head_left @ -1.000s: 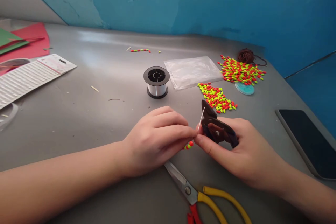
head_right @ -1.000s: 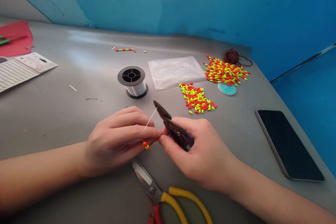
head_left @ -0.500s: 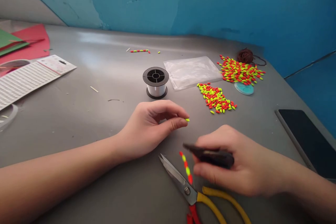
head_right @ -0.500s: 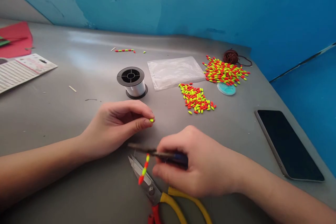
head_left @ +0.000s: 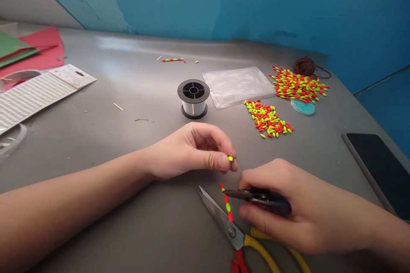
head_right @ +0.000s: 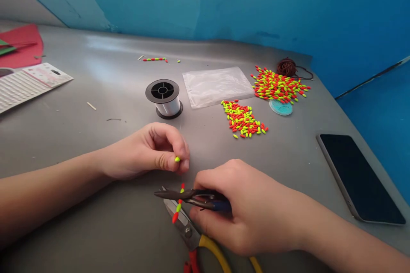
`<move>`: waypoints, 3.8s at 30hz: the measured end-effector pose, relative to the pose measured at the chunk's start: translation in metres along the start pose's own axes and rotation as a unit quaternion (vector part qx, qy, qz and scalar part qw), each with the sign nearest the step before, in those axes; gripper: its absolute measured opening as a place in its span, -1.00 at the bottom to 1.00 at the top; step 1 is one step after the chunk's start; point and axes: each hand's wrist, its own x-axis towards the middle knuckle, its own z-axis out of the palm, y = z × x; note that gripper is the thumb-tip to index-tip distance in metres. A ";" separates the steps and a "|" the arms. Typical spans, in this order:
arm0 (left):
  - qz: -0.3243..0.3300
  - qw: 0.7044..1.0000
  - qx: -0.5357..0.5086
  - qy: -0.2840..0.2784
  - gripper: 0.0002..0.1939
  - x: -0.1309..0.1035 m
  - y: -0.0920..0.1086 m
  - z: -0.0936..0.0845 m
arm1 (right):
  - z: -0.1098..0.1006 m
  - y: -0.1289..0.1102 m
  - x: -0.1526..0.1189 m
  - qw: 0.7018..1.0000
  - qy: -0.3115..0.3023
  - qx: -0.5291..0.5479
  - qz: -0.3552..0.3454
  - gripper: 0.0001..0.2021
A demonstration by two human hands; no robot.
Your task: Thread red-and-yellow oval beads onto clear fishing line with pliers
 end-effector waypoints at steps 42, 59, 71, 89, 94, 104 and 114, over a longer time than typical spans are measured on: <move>0.057 0.982 0.002 0.180 -0.77 0.005 -0.005 0.005 | -0.006 0.049 0.013 0.820 0.267 -0.503 -0.051 -0.80; 0.007 0.999 0.006 0.034 -0.85 -0.002 -0.004 0.000 | -0.002 0.043 0.014 0.841 0.363 -0.398 -0.057 -0.79; 0.028 0.996 0.006 0.082 -0.89 0.001 -0.004 0.003 | -0.002 0.047 0.015 0.840 0.356 -0.406 -0.055 -0.75; 0.023 0.996 0.004 0.089 -0.86 0.001 -0.006 0.004 | 0.004 0.052 0.015 0.862 0.333 -0.380 -0.045 -0.74; 0.019 0.996 0.003 0.086 -0.87 0.001 -0.005 0.005 | 0.004 0.052 0.015 0.862 0.332 -0.379 -0.052 -0.76; 0.021 0.997 -0.017 0.073 -0.94 0.001 -0.005 0.007 | 0.004 0.049 0.016 0.873 0.328 -0.356 -0.054 -0.78; 0.017 0.997 -0.010 0.070 -0.93 0.000 -0.005 0.005 | 0.004 0.048 0.015 0.880 0.333 -0.336 -0.053 -0.79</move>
